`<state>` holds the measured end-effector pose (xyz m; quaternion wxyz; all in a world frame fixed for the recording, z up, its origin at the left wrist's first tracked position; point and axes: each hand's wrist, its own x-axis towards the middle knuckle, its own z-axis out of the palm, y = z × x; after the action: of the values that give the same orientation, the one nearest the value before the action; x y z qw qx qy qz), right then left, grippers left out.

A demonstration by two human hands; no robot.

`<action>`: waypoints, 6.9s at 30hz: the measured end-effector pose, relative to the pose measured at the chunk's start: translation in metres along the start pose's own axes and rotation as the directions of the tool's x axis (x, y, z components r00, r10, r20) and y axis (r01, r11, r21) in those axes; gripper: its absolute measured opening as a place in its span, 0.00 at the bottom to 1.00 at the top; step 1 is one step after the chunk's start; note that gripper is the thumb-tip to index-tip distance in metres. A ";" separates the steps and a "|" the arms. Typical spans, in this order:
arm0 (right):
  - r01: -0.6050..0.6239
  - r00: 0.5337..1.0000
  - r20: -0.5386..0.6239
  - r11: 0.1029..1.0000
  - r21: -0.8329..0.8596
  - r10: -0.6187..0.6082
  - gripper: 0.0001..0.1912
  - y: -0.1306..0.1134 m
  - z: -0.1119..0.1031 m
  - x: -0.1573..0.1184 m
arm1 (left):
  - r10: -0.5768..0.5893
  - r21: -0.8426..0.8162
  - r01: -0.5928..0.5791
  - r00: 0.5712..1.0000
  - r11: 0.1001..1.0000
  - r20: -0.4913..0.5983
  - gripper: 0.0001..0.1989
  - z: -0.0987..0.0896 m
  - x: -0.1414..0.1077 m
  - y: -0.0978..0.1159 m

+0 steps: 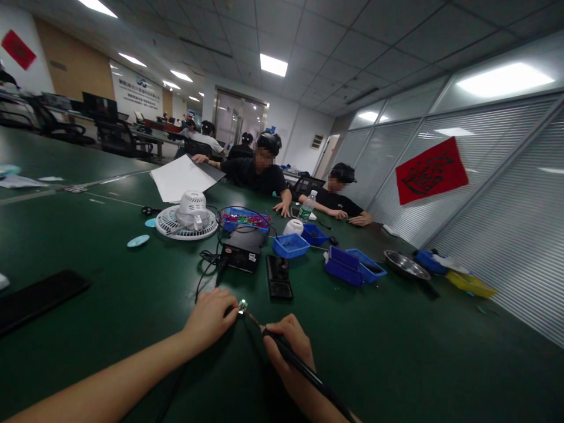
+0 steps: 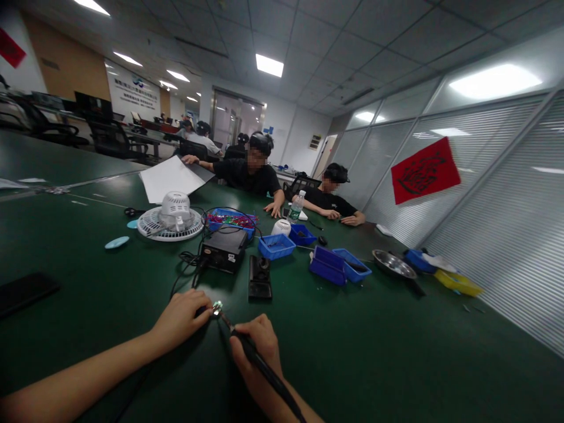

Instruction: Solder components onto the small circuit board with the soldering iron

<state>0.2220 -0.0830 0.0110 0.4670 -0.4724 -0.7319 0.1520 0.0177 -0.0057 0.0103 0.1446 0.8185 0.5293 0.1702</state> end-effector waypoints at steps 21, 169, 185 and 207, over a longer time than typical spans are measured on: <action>0.037 0.999 -0.008 0.999 0.015 -0.036 0.06 0.003 0.002 0.001 | 0.000 0.009 0.000 1.000 1.000 -0.005 0.11 0.003 0.001 -0.001; -0.102 0.995 0.003 0.994 0.043 0.102 0.01 -0.002 -0.006 0.005 | 0.024 0.068 -0.024 1.000 0.997 0.007 0.12 0.001 0.000 0.002; -0.094 0.995 -0.016 0.995 0.021 0.095 0.01 -0.003 -0.007 0.002 | 0.012 0.010 -0.012 1.000 1.000 -0.002 0.12 -0.001 -0.001 0.003; -0.082 0.994 -0.064 0.995 0.062 0.086 0.02 -0.009 -0.005 -0.001 | 0.011 0.038 -0.011 1.000 0.999 0.002 0.11 -0.001 0.000 0.001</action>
<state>0.2209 -0.0895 0.0191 0.4982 -0.4937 -0.6905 0.1771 0.0184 -0.0062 0.0113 0.1285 0.8242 0.5279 0.1600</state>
